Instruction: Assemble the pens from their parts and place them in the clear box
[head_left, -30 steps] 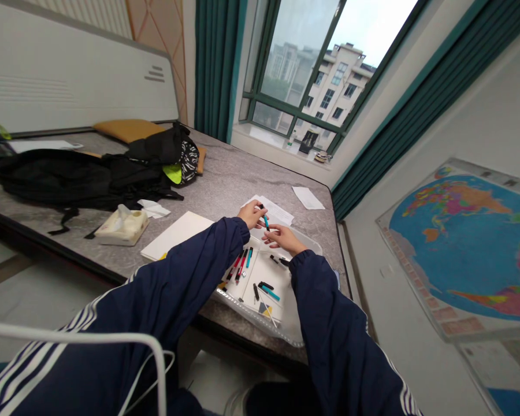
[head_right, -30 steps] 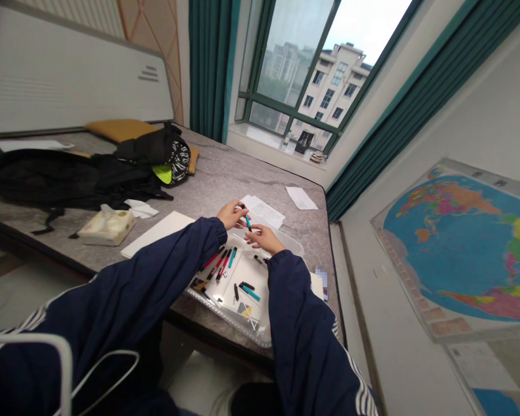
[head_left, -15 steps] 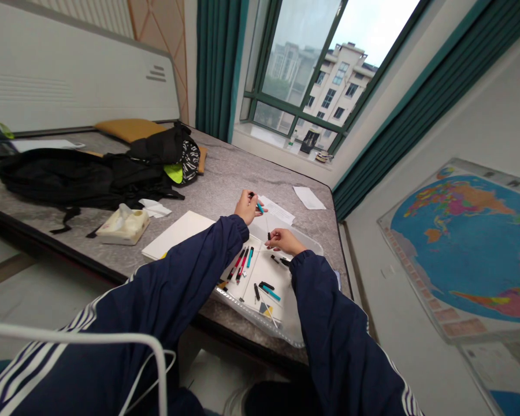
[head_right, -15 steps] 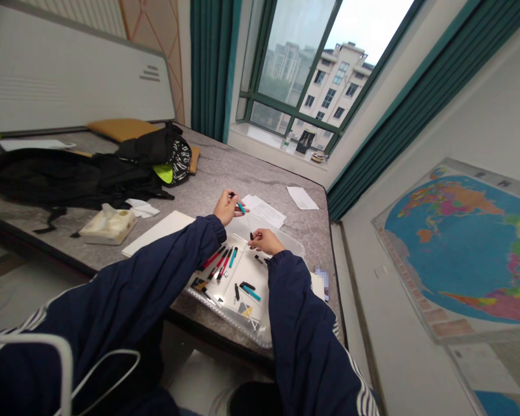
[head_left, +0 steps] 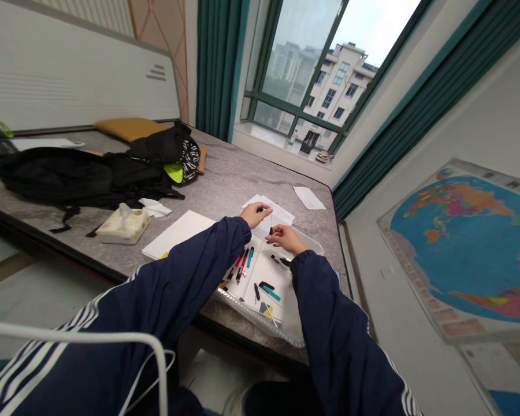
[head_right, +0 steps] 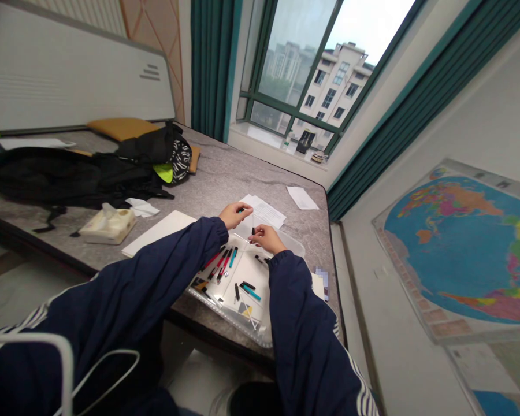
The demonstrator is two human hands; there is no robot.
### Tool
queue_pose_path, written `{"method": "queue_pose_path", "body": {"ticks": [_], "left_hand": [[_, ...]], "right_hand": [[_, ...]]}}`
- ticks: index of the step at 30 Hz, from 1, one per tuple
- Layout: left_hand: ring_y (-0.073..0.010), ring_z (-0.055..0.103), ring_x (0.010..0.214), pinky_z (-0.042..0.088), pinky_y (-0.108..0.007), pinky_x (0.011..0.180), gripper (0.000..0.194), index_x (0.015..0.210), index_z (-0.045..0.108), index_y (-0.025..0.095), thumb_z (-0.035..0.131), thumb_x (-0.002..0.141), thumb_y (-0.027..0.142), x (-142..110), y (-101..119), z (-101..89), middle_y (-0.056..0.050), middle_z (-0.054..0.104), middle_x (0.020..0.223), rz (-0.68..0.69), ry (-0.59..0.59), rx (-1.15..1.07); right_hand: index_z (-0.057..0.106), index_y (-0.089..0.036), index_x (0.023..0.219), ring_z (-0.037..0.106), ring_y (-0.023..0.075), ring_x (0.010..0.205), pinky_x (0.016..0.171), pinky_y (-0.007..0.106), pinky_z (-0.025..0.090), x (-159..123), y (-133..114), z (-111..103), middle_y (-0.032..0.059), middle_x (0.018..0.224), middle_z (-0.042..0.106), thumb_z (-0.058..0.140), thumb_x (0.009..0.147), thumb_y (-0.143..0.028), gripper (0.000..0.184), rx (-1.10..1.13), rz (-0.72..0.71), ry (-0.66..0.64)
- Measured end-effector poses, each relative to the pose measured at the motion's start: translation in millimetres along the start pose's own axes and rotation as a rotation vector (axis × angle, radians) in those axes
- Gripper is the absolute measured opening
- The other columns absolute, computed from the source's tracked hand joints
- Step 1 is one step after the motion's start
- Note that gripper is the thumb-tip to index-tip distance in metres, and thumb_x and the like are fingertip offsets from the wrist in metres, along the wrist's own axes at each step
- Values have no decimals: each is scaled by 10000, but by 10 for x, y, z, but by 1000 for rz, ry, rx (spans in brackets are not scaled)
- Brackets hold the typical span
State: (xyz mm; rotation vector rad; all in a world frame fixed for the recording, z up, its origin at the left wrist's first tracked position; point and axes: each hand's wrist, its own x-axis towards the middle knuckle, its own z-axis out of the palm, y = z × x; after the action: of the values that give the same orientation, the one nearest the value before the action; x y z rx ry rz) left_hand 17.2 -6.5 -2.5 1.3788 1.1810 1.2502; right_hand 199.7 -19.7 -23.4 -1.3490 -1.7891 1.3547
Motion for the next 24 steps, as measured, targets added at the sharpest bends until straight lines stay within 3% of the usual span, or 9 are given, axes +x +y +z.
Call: {"method": "queue_pose_path", "body": {"ticks": [5, 12, 20, 24], "left_hand": [[-93, 484, 507, 391, -211, 526, 304, 882, 716, 149, 675, 765, 427, 38, -81, -2, 25, 551, 558, 116, -60, 126], [-94, 484, 531, 395, -219, 572, 211, 733, 660, 154, 675, 747, 364, 70, -165, 16, 31, 549, 565, 193, -130, 129], [-110, 506, 559, 401, -235, 619, 235, 748, 662, 164, 643, 776, 396, 22, -83, 16, 31, 552, 559, 212, -35, 152], [-108, 513, 561, 404, -231, 619, 250, 780, 683, 162, 632, 793, 406, 6, -60, 10, 24, 570, 563, 221, -41, 170]], "right_hand": [[499, -178, 791, 705, 162, 698, 560, 208, 504, -20, -36, 11, 29, 751, 696, 799, 673, -248, 330, 7, -18, -9], [530, -173, 771, 682, 156, 680, 602, 233, 506, -1, -6, -5, 25, 683, 689, 795, 662, -261, 299, -14, -101, -23], [510, -177, 791, 700, 169, 701, 593, 228, 500, -3, -20, -3, 24, 691, 687, 792, 663, -288, 329, 17, -91, -8], [516, -198, 937, 708, 165, 715, 599, 227, 514, -22, -33, -8, 2, 711, 695, 775, 691, -269, 364, 24, -97, -5]]}}
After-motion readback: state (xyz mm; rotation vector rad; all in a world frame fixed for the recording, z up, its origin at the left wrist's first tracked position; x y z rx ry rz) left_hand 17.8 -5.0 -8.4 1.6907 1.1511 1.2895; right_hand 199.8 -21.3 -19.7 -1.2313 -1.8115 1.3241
